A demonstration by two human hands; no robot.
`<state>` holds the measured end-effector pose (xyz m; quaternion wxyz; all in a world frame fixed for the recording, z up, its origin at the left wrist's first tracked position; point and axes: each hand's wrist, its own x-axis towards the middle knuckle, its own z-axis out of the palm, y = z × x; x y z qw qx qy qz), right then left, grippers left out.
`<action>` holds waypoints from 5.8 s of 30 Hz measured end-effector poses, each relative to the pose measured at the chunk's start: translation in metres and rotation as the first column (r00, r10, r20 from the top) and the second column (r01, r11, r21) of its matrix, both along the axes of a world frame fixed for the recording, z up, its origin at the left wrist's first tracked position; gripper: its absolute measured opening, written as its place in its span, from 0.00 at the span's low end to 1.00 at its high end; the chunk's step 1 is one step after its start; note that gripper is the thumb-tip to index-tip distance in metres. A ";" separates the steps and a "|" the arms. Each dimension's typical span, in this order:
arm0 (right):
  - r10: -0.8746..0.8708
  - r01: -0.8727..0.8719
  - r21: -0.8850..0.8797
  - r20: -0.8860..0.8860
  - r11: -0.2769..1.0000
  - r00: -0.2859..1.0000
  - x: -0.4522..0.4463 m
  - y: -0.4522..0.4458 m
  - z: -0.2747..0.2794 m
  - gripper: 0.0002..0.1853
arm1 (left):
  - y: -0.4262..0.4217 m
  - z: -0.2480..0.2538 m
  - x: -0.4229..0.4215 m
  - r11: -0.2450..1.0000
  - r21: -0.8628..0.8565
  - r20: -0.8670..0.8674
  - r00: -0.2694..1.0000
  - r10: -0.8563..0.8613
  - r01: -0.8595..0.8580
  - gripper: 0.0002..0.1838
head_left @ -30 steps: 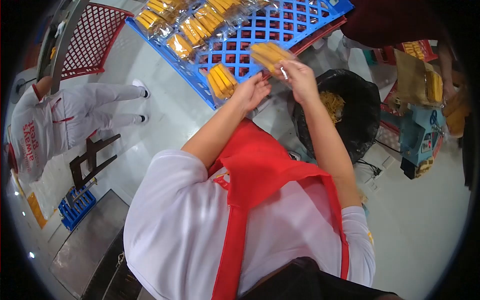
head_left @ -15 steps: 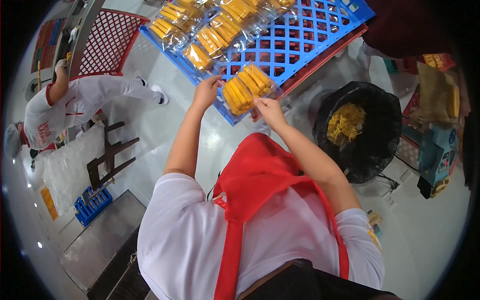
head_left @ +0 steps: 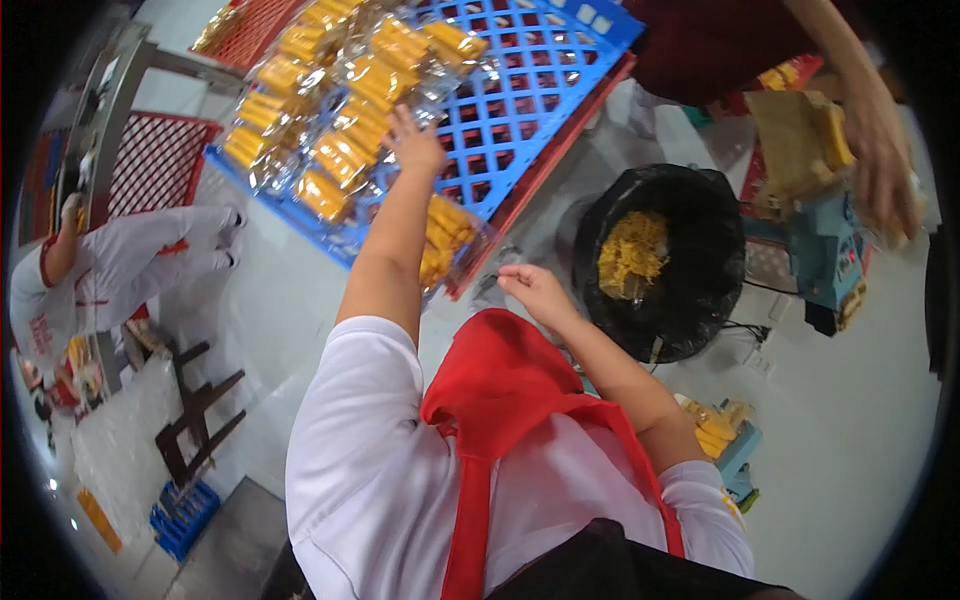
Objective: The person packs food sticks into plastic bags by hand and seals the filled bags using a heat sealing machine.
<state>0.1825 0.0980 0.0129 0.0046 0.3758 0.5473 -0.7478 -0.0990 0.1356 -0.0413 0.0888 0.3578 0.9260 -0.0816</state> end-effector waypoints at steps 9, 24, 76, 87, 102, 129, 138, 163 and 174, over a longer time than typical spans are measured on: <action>-0.363 0.374 -0.217 0.091 0.902 0.927 0.082 0.037 0.042 0.11 | 0.007 0.035 -0.080 0.718 0.656 -0.275 0.960 -0.058 0.232 0.17; -0.478 0.035 -0.537 -0.718 0.843 0.506 0.101 0.067 0.166 0.26 | 0.043 0.386 0.155 0.591 0.799 0.579 0.129 -0.805 0.106 0.16; -0.589 0.512 -0.441 -0.790 0.737 0.168 0.218 0.075 0.243 0.28 | 0.084 0.330 0.343 0.555 0.800 0.334 -0.598 -0.729 -0.229 0.40; -0.653 0.430 -0.501 -0.662 0.751 0.370 0.228 0.064 0.247 0.29 | 0.097 0.309 0.322 0.746 0.572 0.236 -0.803 -0.547 -0.341 0.37; -0.620 0.577 -0.422 -0.759 0.699 0.196 0.229 0.085 0.234 0.22 | 0.055 0.343 0.358 0.379 0.865 0.262 -0.346 -0.901 -0.330 0.59; -0.524 0.892 -0.086 -0.832 0.444 0.180 0.221 0.080 0.233 0.26 | 0.067 0.331 0.374 0.262 0.895 0.144 -0.324 -0.935 -0.361 0.46; -0.297 0.715 0.696 -0.698 -0.066 0.652 0.244 0.093 0.283 0.28 | 0.071 0.313 0.351 0.866 0.448 0.368 -0.837 -0.406 -0.223 0.27; -0.578 0.617 -0.193 -0.630 0.763 0.519 0.235 0.089 0.249 0.14 | 0.024 0.308 0.378 0.976 -0.218 0.153 -0.986 0.059 0.024 0.23; -0.517 0.514 -0.110 -0.348 0.851 0.782 0.244 0.128 0.252 0.16 | 0.037 0.291 0.377 0.978 -0.168 0.085 -0.986 0.142 0.126 0.24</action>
